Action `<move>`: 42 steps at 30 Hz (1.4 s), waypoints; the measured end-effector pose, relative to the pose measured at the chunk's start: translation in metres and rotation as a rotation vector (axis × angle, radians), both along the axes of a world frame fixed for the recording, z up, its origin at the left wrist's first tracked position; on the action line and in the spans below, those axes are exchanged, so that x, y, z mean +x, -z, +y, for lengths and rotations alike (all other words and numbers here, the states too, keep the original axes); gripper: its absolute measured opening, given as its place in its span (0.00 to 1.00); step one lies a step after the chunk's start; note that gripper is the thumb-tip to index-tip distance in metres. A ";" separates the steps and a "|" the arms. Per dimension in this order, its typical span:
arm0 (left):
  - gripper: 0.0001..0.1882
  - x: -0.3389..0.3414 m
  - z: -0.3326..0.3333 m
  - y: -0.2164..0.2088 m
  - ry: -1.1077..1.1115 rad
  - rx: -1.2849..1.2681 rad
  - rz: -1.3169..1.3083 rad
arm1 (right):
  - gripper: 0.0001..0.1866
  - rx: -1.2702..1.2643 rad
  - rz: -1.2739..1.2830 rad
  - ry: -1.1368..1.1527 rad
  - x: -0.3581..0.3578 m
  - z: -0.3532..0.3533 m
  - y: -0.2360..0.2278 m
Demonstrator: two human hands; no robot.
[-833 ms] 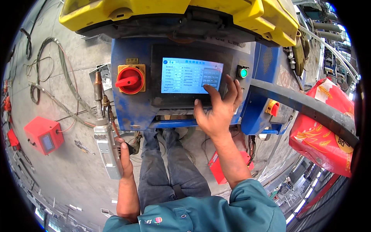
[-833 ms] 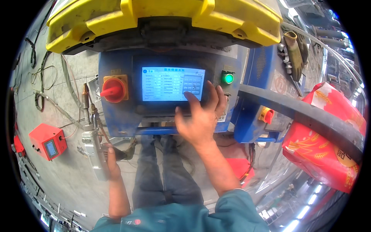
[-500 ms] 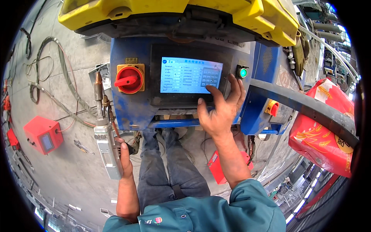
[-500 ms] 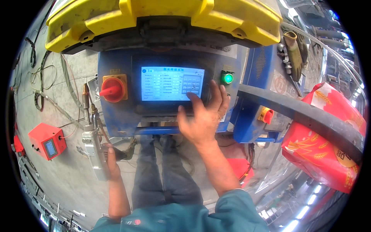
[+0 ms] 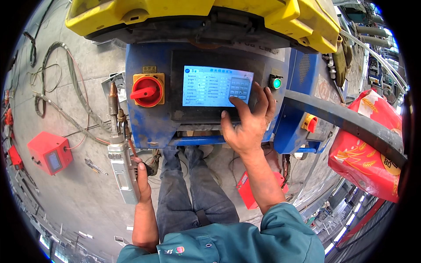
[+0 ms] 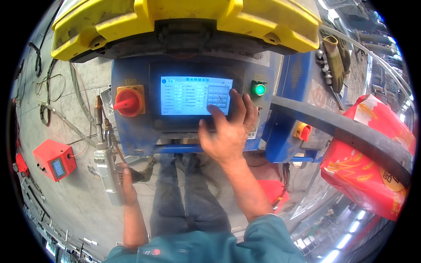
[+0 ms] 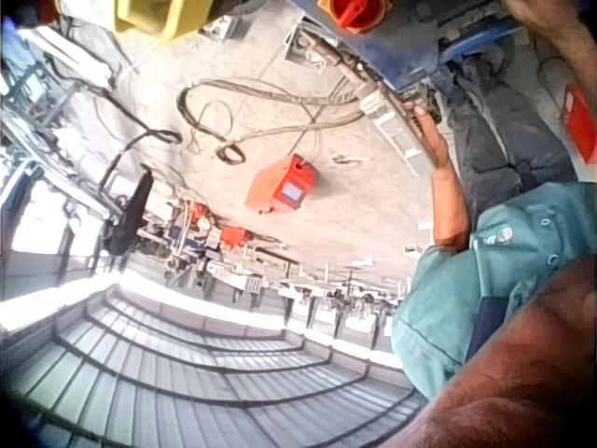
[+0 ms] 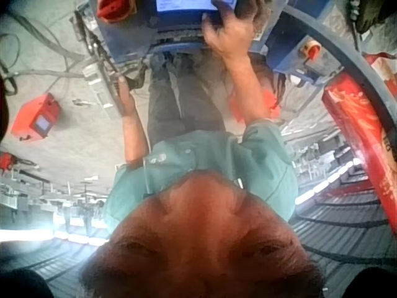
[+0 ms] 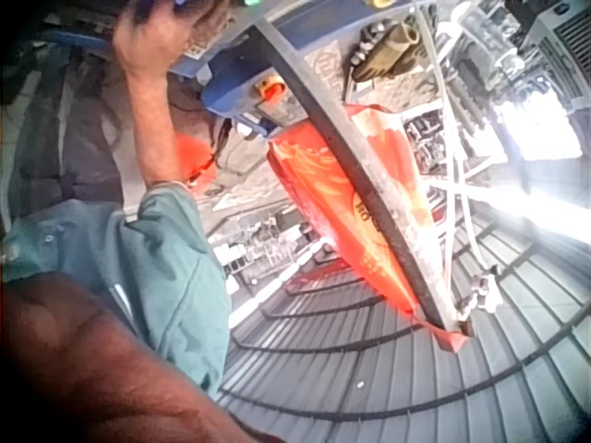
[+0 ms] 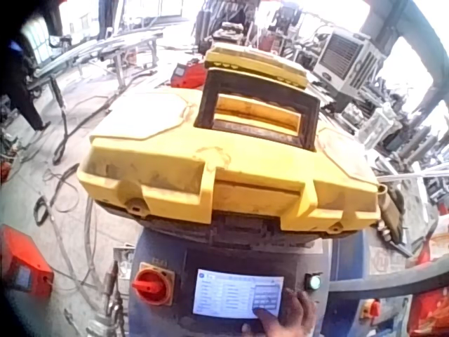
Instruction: The person sits on the floor and uses a handheld laser welding tool to weld a metal bracket. They periodically stand to adjust settings on a nearby control panel before resuming welding.
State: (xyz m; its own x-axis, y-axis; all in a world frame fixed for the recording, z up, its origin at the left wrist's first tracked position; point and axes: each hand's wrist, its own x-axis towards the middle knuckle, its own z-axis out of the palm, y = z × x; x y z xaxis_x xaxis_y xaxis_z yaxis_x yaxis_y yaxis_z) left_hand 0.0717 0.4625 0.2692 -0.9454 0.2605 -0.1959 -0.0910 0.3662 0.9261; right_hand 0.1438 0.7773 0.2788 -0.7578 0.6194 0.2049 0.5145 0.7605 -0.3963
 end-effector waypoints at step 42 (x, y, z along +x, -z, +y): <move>0.10 -0.001 0.009 -0.012 -0.094 0.023 -0.062 | 0.19 0.110 -0.036 0.103 0.018 0.005 0.001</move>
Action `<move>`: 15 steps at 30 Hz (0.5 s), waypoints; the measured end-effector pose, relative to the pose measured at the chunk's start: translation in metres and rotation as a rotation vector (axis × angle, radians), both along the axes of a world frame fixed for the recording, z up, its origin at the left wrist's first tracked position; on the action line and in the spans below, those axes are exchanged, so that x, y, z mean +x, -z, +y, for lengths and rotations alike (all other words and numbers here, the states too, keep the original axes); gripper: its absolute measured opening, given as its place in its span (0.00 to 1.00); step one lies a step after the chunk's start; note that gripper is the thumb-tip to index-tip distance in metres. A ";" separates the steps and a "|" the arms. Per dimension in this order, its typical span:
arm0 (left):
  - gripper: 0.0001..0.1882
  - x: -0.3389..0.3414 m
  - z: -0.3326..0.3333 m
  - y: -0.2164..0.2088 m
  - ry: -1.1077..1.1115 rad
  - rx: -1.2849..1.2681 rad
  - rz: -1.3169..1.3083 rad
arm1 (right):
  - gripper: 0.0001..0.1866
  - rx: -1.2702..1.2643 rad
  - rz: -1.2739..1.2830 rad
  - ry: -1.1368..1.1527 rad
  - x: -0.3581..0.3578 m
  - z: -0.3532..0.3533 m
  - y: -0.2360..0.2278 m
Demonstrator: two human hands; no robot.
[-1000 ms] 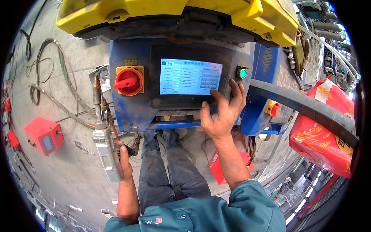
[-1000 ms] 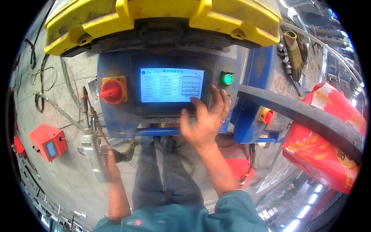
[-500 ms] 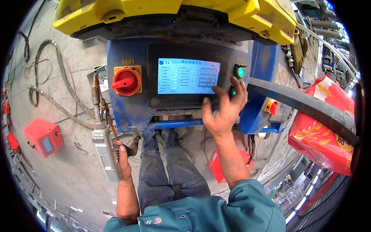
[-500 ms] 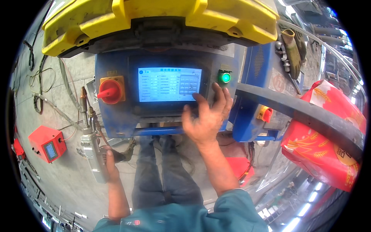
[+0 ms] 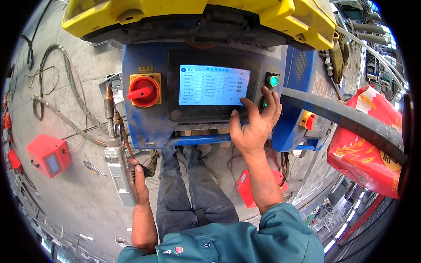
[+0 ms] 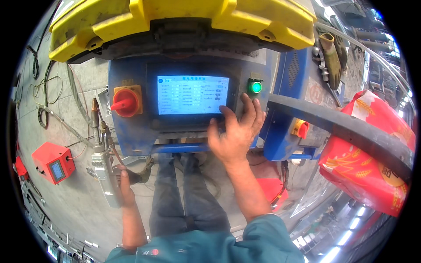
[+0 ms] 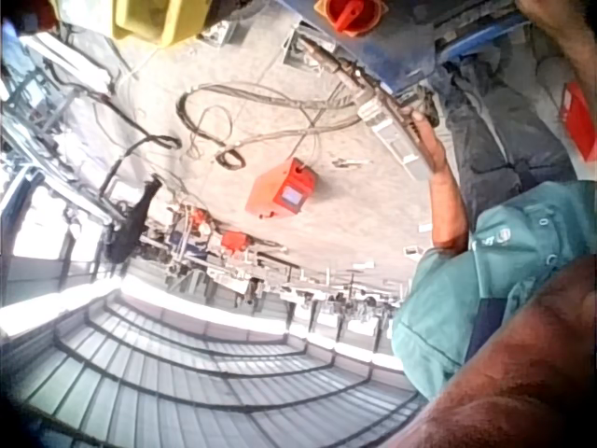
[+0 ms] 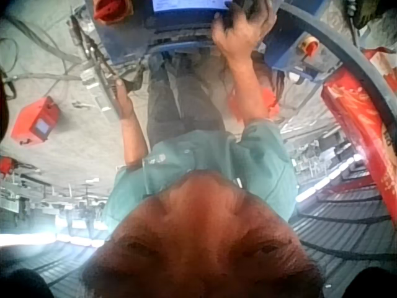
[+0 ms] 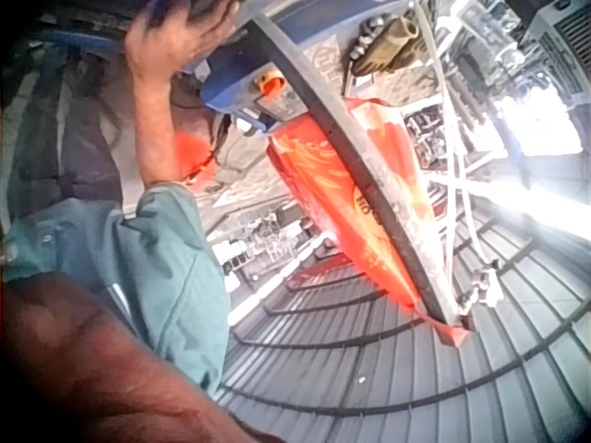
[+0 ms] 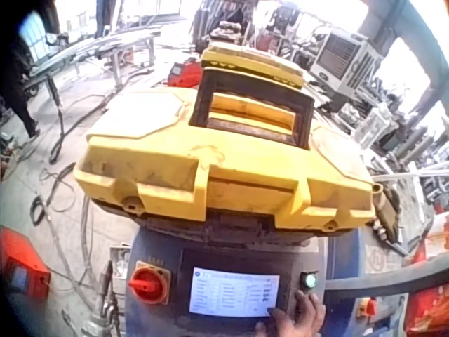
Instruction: The person sits on the floor and uses a handheld laser welding tool to weld a metal bracket. They periodically stand to adjust settings on a nearby control panel before resuming welding.
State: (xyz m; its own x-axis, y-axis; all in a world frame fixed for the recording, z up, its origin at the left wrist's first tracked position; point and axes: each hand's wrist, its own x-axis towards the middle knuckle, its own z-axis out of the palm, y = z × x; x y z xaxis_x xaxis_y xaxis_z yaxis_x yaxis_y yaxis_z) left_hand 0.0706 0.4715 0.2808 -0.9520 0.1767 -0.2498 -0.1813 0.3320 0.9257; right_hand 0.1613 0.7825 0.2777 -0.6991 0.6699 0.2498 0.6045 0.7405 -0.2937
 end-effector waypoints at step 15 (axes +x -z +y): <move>0.21 0.034 -0.044 -0.068 -0.090 -0.123 -0.273 | 0.56 -1.833 -0.138 -0.670 0.012 -0.226 0.013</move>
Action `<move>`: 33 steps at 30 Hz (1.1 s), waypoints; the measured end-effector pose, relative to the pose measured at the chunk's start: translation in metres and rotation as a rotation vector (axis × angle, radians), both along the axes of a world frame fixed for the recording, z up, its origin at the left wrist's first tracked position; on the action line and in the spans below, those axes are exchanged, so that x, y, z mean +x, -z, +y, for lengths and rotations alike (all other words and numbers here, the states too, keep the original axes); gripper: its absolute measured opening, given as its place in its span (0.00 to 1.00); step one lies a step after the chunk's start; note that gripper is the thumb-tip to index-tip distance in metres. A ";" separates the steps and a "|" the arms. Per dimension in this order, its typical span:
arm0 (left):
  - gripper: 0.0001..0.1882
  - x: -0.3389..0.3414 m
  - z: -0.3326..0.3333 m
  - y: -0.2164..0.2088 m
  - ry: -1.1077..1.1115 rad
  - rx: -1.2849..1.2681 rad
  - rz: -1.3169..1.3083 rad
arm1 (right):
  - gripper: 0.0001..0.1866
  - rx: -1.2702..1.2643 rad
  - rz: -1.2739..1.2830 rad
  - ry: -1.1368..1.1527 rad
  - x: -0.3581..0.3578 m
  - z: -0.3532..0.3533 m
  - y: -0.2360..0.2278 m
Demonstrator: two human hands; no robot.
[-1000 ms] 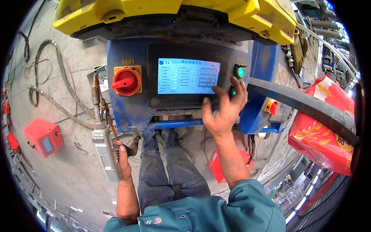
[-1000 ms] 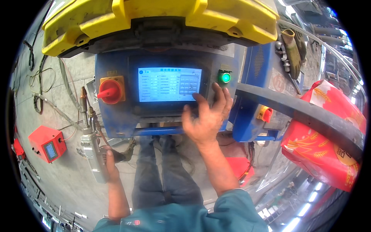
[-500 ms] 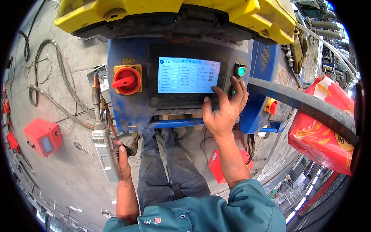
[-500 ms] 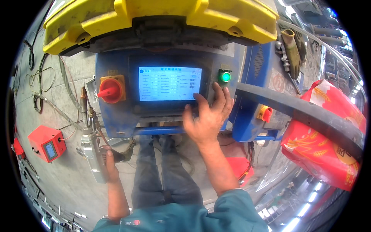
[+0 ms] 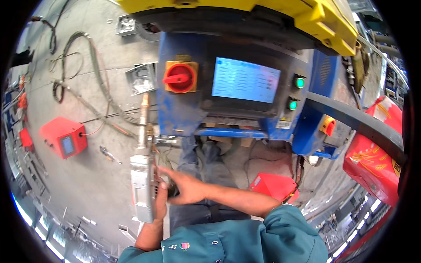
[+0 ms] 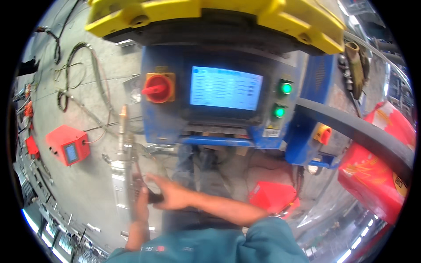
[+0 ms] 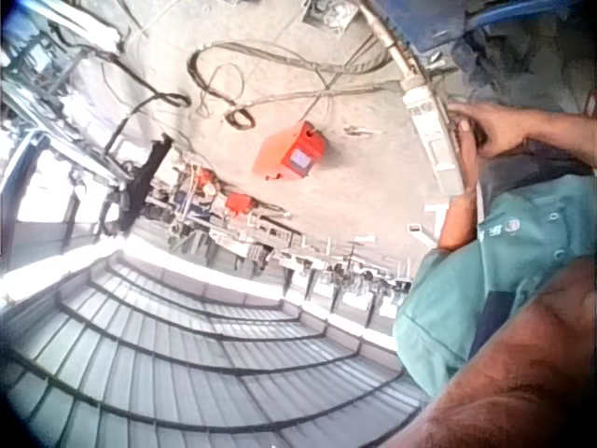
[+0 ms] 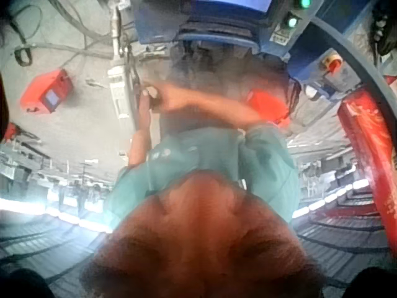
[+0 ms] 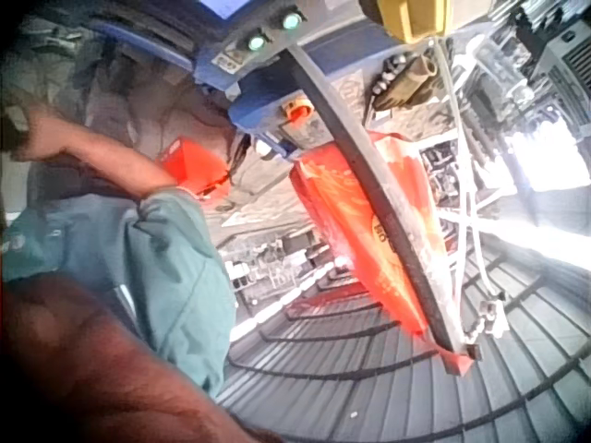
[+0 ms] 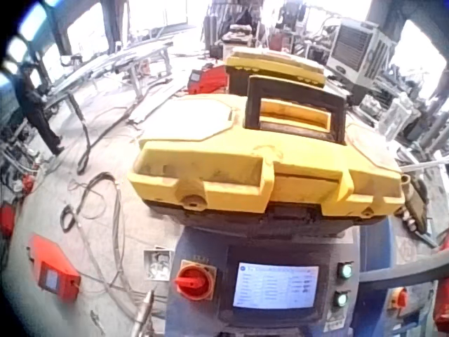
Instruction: The person sits on the floor and uses a handheld laser welding tool to weld a metal bracket. They periodically stand to adjust settings on a nearby control panel before resuming welding.
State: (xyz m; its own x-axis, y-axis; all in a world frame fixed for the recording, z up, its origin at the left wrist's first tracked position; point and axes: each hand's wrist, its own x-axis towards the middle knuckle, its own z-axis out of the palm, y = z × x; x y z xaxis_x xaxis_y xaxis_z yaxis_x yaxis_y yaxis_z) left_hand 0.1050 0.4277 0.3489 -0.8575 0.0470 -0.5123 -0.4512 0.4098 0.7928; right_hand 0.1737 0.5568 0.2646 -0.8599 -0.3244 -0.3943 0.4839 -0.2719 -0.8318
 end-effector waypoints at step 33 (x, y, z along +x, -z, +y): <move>0.36 -0.001 -0.029 0.013 0.731 -0.256 0.512 | 0.22 -0.417 -0.096 0.197 0.098 -0.147 0.057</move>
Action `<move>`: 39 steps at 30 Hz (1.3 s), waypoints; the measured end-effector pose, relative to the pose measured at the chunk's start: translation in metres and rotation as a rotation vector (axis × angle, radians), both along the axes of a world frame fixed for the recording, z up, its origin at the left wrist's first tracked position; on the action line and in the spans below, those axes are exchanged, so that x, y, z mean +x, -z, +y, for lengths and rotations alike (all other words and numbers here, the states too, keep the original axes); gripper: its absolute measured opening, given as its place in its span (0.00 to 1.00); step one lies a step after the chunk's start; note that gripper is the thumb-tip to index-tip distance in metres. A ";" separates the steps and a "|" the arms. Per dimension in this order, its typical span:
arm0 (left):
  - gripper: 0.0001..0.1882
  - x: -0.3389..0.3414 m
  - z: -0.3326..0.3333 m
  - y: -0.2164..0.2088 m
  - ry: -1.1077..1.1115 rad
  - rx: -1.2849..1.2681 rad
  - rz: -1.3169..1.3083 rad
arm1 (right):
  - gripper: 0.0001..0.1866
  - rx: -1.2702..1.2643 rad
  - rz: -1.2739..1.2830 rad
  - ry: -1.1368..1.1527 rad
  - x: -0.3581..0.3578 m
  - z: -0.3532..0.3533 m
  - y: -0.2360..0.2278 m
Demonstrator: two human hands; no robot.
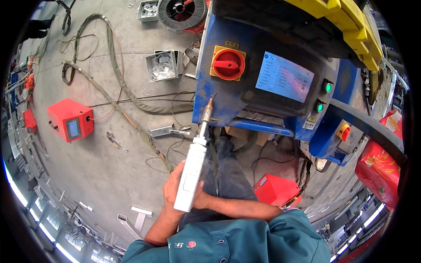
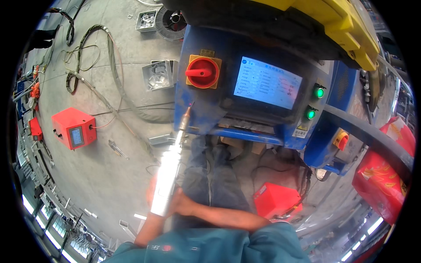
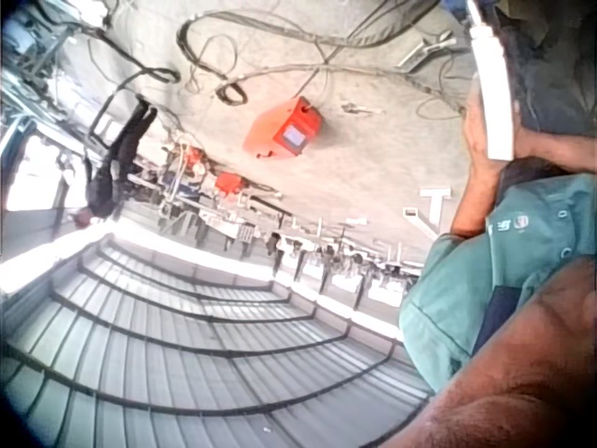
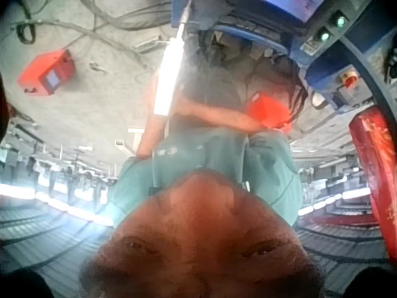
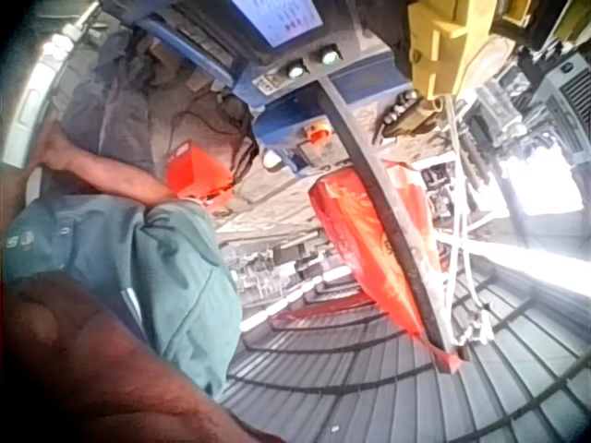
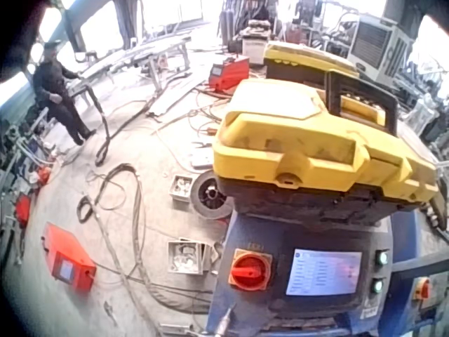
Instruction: The person sits on the floor and uses a handheld laser welding tool to weld a metal bracket. They periodically stand to adjust settings on a nearby control panel before resuming welding.
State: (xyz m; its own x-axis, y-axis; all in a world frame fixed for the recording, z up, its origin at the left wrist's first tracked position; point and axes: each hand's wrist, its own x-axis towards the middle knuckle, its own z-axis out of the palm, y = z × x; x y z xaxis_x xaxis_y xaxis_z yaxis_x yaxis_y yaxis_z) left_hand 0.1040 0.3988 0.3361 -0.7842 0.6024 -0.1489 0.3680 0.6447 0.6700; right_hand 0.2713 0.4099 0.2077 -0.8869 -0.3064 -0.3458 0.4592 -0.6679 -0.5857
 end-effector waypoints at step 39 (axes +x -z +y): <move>0.34 0.013 -0.225 -0.054 -0.068 -0.115 -0.120 | 0.35 0.139 0.087 -0.390 -0.041 -0.167 -0.087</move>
